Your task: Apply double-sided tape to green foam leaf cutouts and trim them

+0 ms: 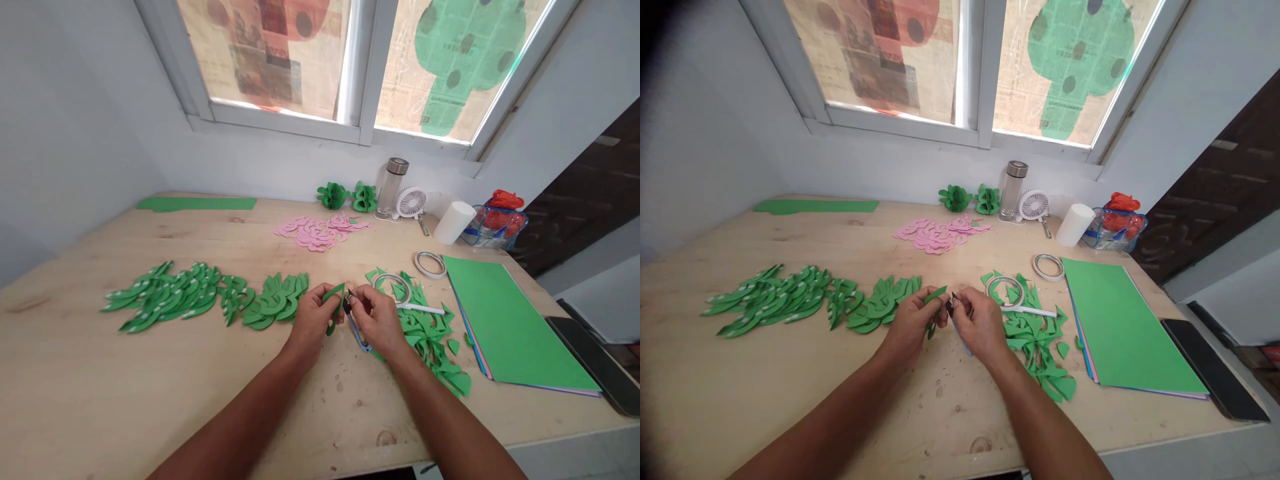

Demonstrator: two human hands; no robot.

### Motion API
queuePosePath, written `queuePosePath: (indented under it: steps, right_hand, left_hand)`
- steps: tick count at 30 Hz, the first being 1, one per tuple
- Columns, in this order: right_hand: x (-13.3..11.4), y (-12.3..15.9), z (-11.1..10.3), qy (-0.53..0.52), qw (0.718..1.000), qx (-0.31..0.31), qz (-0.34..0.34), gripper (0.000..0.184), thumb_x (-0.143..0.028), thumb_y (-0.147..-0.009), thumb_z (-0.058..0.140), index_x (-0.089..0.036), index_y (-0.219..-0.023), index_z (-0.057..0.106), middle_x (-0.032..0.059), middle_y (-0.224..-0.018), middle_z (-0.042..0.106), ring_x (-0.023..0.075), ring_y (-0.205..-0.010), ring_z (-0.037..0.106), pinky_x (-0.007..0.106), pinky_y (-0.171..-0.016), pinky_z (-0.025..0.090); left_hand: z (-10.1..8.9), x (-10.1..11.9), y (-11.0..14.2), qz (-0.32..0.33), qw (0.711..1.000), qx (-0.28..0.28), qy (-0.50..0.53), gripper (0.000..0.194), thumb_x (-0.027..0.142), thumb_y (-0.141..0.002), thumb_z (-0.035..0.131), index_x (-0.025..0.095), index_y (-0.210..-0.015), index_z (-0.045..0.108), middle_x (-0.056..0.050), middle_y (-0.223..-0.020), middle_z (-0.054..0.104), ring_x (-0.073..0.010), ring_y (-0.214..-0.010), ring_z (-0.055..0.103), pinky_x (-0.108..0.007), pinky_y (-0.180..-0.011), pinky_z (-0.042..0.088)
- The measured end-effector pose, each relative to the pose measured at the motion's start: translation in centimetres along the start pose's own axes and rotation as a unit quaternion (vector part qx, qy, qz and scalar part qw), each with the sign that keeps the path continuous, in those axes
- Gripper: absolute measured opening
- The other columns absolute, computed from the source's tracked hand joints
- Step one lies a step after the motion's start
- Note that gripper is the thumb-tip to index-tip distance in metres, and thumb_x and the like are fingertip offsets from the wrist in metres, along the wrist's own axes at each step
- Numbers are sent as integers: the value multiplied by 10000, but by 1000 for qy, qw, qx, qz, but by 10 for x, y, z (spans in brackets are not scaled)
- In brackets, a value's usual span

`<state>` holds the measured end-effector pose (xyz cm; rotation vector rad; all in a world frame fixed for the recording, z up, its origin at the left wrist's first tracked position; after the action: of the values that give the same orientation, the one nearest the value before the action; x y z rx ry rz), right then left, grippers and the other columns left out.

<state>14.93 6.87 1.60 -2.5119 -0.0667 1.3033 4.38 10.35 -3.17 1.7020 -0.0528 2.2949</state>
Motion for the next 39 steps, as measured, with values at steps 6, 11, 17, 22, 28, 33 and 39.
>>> queuePosePath:
  steps: [6,11,17,22,28,33,39]
  right_hand:
    - [0,0,0,4,1000,0,-1,136,-222,-790,464,-170,-684,532,-42,-551,458,90,-501,402,204,-490,297]
    - [0,0,0,2,1000,0,-3,139,-223,-792,461,-169,-691,538,-38,-557,464,91,-507,402,205,-489,300]
    - [-1,0,0,5,1000,3,-8,137,-221,-787,462,-170,-686,538,-38,-556,466,91,-508,403,205,-491,302]
    - [-1,0,0,6,1000,3,-9,136,-219,-784,463,-172,-678,535,-40,-549,463,92,-503,404,205,-489,301]
    - [-1,0,0,5,1000,-2,-1,142,-225,-793,465,-170,-689,544,-40,-549,466,91,-496,404,204,-484,298]
    - [-1,0,0,5,1000,-4,-3,144,-224,-792,465,-170,-694,555,-36,-559,483,93,-505,410,205,-491,304]
    - [-2,0,0,6,1000,-3,-6,152,-229,-797,461,-175,-674,531,-42,-543,456,91,-495,397,206,-483,292]
  left_hand:
    - [1,0,1,-2,1000,-1,1,176,309,-663,621,163,-634,526,53,-424,482,-79,-396,422,-195,-409,309]
    - [1,1,1,-6,1000,3,-3,181,316,-658,620,162,-635,527,48,-428,482,-80,-397,425,-200,-415,313]
    - [0,0,1,-6,1000,4,-3,191,327,-646,625,167,-632,522,48,-428,478,-82,-396,422,-203,-416,315]
    - [0,1,1,-4,1000,3,-5,190,326,-645,625,164,-631,527,47,-428,477,-80,-396,418,-202,-416,313]
    - [0,0,1,-2,1000,0,-8,180,319,-655,619,162,-643,533,45,-439,482,-82,-405,424,-202,-416,311]
    - [-1,-1,0,-10,1000,4,-6,209,347,-644,629,166,-633,527,49,-432,476,-79,-395,418,-200,-414,309]
    - [1,0,0,-5,1000,-4,-6,208,349,-647,629,166,-633,531,47,-436,475,-82,-400,421,-203,-416,320]
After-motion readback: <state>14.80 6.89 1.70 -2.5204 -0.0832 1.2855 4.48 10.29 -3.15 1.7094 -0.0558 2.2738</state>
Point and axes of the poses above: each hand's wrist, its own y-axis away from the middle knuckle, its own z-axis out of the palm, x = y × z, the point moved 10 cm from there along -y, towards the middle knuckle
